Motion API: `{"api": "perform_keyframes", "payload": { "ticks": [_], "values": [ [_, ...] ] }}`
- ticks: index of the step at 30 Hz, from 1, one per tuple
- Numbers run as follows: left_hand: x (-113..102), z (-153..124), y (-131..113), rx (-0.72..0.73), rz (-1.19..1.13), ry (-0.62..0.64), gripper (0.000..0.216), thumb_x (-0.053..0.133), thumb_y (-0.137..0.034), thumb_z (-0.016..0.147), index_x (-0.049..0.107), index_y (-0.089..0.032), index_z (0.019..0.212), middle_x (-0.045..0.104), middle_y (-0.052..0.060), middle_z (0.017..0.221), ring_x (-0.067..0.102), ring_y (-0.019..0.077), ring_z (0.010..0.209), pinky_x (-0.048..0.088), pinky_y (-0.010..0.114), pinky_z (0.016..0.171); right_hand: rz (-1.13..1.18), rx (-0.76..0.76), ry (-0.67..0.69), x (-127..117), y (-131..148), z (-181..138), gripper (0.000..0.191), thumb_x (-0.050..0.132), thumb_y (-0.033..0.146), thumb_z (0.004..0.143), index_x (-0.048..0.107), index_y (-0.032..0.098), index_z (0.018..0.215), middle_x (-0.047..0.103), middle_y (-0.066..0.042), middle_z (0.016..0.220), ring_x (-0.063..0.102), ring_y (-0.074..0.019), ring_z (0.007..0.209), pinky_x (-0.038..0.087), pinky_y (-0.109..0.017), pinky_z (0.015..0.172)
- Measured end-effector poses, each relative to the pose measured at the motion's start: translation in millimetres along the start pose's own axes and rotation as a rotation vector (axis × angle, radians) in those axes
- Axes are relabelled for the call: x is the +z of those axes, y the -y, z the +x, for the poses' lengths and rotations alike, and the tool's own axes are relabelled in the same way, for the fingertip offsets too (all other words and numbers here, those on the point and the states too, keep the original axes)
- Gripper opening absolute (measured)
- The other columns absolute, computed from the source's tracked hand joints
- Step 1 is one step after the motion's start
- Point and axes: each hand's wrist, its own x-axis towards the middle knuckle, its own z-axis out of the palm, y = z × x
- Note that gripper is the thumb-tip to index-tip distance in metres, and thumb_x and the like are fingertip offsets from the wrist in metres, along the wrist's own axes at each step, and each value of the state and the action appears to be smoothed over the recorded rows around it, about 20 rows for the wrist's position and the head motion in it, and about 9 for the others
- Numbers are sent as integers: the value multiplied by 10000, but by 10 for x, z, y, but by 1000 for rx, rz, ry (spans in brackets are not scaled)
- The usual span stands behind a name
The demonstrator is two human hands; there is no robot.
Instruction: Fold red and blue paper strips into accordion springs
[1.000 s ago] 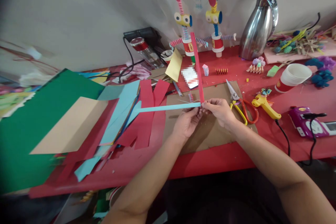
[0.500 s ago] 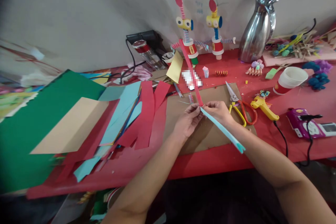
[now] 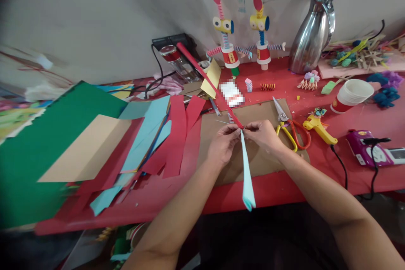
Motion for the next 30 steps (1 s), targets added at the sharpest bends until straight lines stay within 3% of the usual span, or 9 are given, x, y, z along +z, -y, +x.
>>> {"api": "perform_keyframes", "payload": {
  "ticks": [6,9,17,26,30],
  "values": [
    [35,3,2,85,-21,-53,195,809,-163,504,634,-179,587,629,-47,580,570,79,574,443,211,602,35,-62,78,2,-61,18,252,809,324,550,742,179,745,681,3,664,593,-139,652,451,-258,641],
    [46,2,8,135,-10,-84,181,799,-162,514,643,-180,603,635,-50,587,572,69,583,443,196,612,2,-108,27,12,-100,24,211,779,345,612,739,179,736,672,6,652,581,-134,638,442,-261,633],
    [2,30,-37,-33,-68,21,183,807,-171,520,643,-153,599,627,-21,553,577,100,515,480,255,586,151,-87,-4,74,-47,23,193,778,366,600,711,187,621,640,12,576,553,-120,574,458,-279,609],
    [34,-34,-113,-100,25,47,223,840,-218,521,728,-142,698,695,25,633,623,118,582,506,287,711,243,-15,-51,77,-33,20,213,805,360,544,714,189,633,665,10,594,572,-115,571,484,-286,631],
    [44,-38,-107,-84,56,-10,236,849,-209,501,750,-145,706,708,31,632,621,114,599,490,269,694,319,31,-55,92,-54,15,255,833,353,497,685,178,610,656,16,576,587,-108,542,520,-278,634]
  ]
}}
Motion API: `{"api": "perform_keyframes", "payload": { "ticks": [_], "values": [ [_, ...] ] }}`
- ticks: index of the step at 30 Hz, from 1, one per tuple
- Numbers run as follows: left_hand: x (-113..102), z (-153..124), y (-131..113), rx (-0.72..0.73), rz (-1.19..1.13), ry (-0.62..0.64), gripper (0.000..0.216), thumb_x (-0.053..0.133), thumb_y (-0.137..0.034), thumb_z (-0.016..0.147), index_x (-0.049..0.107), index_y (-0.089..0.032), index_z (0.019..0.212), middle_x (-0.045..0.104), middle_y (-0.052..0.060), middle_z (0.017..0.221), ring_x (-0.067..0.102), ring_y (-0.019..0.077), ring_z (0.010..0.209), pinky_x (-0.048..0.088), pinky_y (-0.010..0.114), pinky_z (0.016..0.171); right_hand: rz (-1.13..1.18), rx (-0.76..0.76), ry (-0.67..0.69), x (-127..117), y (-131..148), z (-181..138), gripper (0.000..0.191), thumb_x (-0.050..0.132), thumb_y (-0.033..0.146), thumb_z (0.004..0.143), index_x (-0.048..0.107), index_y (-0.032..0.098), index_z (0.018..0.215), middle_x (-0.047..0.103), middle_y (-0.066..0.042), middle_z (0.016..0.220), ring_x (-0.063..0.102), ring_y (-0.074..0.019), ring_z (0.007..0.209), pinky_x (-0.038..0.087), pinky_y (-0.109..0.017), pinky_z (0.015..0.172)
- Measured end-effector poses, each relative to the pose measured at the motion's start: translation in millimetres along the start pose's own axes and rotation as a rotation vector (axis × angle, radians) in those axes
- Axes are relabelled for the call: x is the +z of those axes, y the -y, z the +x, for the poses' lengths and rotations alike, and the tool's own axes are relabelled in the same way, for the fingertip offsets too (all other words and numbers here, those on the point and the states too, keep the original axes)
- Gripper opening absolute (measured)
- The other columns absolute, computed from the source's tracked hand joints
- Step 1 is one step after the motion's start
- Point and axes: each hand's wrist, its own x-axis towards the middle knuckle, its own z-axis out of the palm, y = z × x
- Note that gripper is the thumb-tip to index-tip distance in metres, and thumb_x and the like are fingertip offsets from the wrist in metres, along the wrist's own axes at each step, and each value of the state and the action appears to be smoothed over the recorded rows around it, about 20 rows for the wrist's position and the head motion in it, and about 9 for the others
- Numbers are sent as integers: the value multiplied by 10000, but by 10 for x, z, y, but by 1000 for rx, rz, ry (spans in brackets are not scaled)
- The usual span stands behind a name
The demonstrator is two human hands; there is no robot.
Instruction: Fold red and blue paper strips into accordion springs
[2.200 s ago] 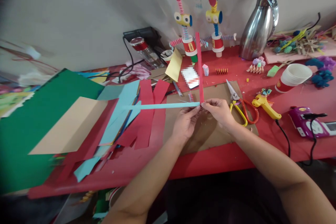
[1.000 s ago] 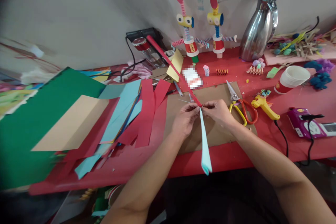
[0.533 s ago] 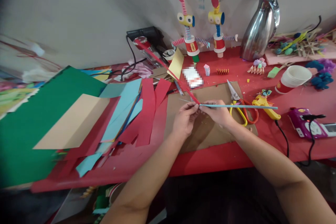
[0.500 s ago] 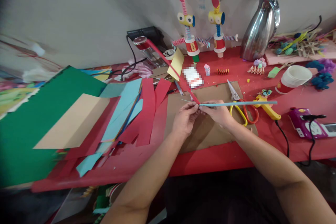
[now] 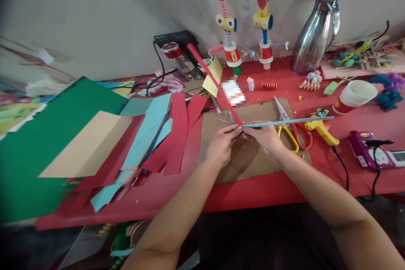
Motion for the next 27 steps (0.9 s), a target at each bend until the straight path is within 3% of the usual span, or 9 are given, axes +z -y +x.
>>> {"api": "perform_keyframes", "payload": {
  "ticks": [8,13,19,23,27],
  "values": [
    [-14,22,41,31,13,-43,215,849,-203,485,744,-146,664,683,25,585,591,111,554,468,276,643,-27,-34,-92,52,-82,-8,379,827,387,513,540,196,669,625,46,521,620,-119,479,525,-219,467],
    [-25,35,30,60,53,-29,142,821,-206,514,717,-165,601,650,8,558,572,111,544,459,269,620,-9,4,-58,34,-53,26,421,856,367,465,497,196,602,606,45,492,628,-132,460,572,-257,510],
    [8,-41,2,149,159,121,270,763,-241,623,755,-245,893,679,31,861,595,131,776,463,254,727,-12,87,-2,13,-73,42,446,868,312,394,461,194,531,559,69,459,607,-137,431,570,-283,476],
    [43,-93,19,315,316,138,209,767,-237,626,762,-275,832,604,45,1096,575,163,926,474,252,764,-66,51,39,9,-177,43,351,825,279,468,492,200,548,534,74,454,597,-139,432,569,-290,459],
    [39,-85,39,319,419,191,176,726,-280,695,759,-287,867,557,59,1168,578,181,930,488,275,755,-183,27,111,-9,-242,39,201,750,215,557,549,207,558,567,49,462,584,-129,414,557,-270,441]
  ]
}}
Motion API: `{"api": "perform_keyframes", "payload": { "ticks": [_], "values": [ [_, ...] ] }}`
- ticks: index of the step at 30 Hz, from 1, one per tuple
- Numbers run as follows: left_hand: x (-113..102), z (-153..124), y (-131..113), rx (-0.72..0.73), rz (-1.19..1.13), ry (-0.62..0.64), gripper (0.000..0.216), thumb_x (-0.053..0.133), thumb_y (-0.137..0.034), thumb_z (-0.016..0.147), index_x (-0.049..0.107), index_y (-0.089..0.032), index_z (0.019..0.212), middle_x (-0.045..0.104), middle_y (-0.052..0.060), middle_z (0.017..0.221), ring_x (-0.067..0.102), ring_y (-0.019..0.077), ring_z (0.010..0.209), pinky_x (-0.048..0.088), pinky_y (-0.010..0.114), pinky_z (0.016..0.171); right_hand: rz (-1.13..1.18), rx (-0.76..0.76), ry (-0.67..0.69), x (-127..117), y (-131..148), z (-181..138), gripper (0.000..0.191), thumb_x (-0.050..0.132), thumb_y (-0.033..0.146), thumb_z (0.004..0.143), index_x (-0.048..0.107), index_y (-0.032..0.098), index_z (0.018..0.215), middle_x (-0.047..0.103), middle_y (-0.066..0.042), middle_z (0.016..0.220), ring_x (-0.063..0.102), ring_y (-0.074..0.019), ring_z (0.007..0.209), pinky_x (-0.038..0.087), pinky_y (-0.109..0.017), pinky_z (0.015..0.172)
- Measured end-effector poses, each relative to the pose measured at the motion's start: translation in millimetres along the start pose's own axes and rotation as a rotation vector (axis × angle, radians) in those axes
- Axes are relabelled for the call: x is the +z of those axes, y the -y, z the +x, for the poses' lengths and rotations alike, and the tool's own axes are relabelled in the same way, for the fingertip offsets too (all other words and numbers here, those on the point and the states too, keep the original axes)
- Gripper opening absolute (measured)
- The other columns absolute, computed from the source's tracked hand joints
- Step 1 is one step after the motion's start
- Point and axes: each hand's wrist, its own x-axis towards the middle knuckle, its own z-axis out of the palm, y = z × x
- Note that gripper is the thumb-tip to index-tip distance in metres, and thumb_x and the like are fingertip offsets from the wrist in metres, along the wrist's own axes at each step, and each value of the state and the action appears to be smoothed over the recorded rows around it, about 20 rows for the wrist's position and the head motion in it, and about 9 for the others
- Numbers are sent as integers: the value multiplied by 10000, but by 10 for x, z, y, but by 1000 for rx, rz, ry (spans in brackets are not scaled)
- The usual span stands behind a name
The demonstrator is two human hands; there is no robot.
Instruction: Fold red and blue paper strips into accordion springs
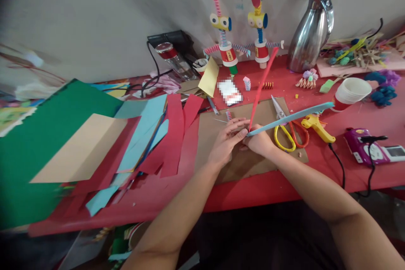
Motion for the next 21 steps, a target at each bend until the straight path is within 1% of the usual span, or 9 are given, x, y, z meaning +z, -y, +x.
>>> {"api": "perform_keyframes", "payload": {
  "ticks": [3,5,7,9,11,14,17,19,21],
  "values": [
    [-19,23,48,61,34,49,121,704,-276,726,749,-264,837,561,64,1168,563,197,1021,464,300,859,-37,19,15,0,5,3,205,732,176,561,533,210,526,548,54,422,578,-125,400,527,-232,401],
    [-30,41,83,88,11,35,58,702,-243,724,723,-237,778,569,51,1155,560,183,1021,442,299,893,-76,64,12,3,35,7,215,719,133,559,518,199,520,547,58,418,590,-126,408,528,-218,407],
    [-38,60,104,55,-70,10,29,694,-230,728,678,-220,751,591,27,1096,571,142,898,449,276,832,-144,128,-21,5,85,8,210,696,70,554,523,189,552,572,59,449,608,-129,419,532,-208,419],
    [-51,83,103,-3,-209,-20,51,679,-239,745,635,-215,751,619,1,976,549,103,750,448,244,731,-198,163,-69,-2,145,2,223,668,19,560,525,188,582,596,56,485,620,-126,433,518,-191,413],
    [-77,110,81,-34,-375,-61,72,671,-240,760,604,-216,751,626,-18,846,541,93,702,437,222,681,-221,161,-79,-23,197,-11,222,661,24,594,517,192,572,607,41,492,628,-125,447,499,-179,406],
    [-141,151,29,-75,-591,-102,101,674,-215,768,576,-221,743,620,-31,756,582,98,742,455,224,701,-198,89,-47,-75,242,-30,186,701,136,661,540,189,584,626,16,496,624,-127,451,498,-198,431],
    [-195,179,-11,-128,-698,-124,104,658,-191,788,573,-225,739,621,-44,730,594,92,714,485,253,738,-262,-15,-95,-124,252,-37,225,677,282,742,568,177,576,628,-6,515,585,-115,434,476,-228,451],
    [-200,188,-25,-159,-714,-143,112,642,-181,801,571,-220,723,623,-43,717,597,91,700,498,268,760,-368,-145,-135,-139,246,-38,177,648,284,766,628,168,633,649,-17,584,590,-116,493,473,-243,509],
    [-182,192,-28,-200,-705,-160,124,615,-165,818,572,-209,710,629,-34,711,601,93,692,505,273,769,-398,-302,-149,-134,226,-35,64,663,217,733,678,180,783,677,-21,730,612,-123,615,481,-250,592]
  ]
}}
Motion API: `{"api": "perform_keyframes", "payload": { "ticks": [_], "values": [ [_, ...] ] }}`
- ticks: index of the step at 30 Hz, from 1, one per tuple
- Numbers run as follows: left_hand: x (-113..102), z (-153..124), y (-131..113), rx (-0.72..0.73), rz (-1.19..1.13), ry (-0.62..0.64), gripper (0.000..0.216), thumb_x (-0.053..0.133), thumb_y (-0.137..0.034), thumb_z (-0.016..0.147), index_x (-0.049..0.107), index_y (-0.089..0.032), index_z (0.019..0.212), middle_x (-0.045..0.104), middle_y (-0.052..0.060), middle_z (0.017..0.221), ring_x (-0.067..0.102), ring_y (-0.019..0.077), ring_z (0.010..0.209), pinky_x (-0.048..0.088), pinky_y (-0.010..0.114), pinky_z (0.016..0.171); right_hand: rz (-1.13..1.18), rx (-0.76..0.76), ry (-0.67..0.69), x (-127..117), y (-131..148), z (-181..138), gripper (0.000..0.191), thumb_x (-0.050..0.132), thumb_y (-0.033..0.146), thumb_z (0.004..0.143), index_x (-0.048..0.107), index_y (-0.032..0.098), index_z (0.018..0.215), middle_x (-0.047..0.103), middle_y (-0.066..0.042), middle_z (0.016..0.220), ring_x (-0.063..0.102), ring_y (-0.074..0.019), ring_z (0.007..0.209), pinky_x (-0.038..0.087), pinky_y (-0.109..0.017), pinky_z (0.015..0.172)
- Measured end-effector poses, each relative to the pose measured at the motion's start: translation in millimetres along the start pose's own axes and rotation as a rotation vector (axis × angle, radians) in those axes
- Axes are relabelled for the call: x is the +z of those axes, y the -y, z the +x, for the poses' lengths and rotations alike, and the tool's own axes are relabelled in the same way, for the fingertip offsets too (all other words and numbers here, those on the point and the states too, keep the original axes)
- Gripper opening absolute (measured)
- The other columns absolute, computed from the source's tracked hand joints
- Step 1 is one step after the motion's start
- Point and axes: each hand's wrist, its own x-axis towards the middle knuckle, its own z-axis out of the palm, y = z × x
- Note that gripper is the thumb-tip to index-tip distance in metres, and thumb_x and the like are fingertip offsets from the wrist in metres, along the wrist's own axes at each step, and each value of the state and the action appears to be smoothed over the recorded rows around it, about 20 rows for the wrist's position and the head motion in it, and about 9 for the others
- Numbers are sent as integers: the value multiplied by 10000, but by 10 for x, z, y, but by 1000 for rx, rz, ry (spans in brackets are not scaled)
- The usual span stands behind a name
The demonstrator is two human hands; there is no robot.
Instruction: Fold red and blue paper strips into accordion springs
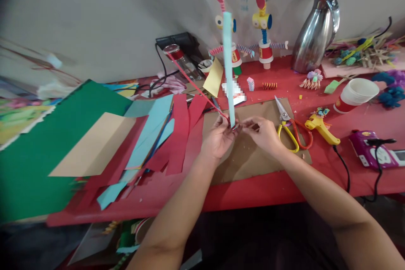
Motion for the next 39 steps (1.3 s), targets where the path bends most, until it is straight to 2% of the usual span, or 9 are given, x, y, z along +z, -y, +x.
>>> {"api": "perform_keyframes", "payload": {
  "ticks": [2,4,10,14,18,22,28,34,39],
  "values": [
    [20,-1,26,-22,15,-23,145,587,-132,825,571,-199,697,624,-28,693,598,91,677,506,261,755,65,-92,3,32,-24,-7,242,682,154,683,668,205,919,663,-15,855,605,-120,688,482,-249,631],
    [36,-4,57,-29,24,-38,164,571,-91,815,568,-195,687,606,-31,665,588,87,656,500,242,734,121,-126,44,70,-52,-15,314,680,127,670,648,213,969,622,-6,864,580,-108,675,475,-242,613],
    [49,-18,109,-19,25,7,181,611,-15,734,560,-171,657,574,-36,658,567,66,647,472,205,725,115,-173,132,105,-88,-24,283,650,76,669,636,214,916,547,6,876,552,-92,670,474,-239,616],
    [46,-19,100,-43,55,-30,129,641,-106,766,567,-168,680,621,-15,713,595,73,700,481,202,730,54,-156,147,102,-96,-10,162,659,104,675,641,205,800,571,16,797,564,-110,668,476,-261,641],
    [12,-13,95,-6,96,-14,91,661,-168,763,582,-173,718,648,8,767,621,114,797,481,251,773,109,-101,106,120,-145,5,70,676,182,693,650,201,755,644,2,776,618,-152,727,498,-317,726],
    [-15,-31,105,7,254,12,112,688,-234,727,615,-184,797,654,9,803,605,121,784,452,242,704,264,-11,74,140,-183,25,149,710,215,663,649,201,798,684,-10,803,643,-158,751,522,-334,760],
    [1,-80,160,88,634,-84,67,628,-254,750,621,-207,797,590,-30,658,497,99,605,369,217,566,382,15,85,161,-185,34,263,741,197,607,620,196,841,682,-8,787,641,-141,735,542,-317,742],
    [19,-98,158,158,575,-64,8,637,-202,713,636,-198,721,629,-15,683,552,118,671,417,230,650,404,17,74,145,-193,41,244,730,224,628,616,195,842,686,-10,801,647,-141,745,543,-321,757],
    [17,-84,105,57,502,-96,97,701,-126,606,681,-185,680,620,-12,620,537,112,602,417,232,590,395,60,34,133,-210,54,278,761,248,602,614,192,831,687,-15,798,653,-151,746,534,-337,773]
  ]
}}
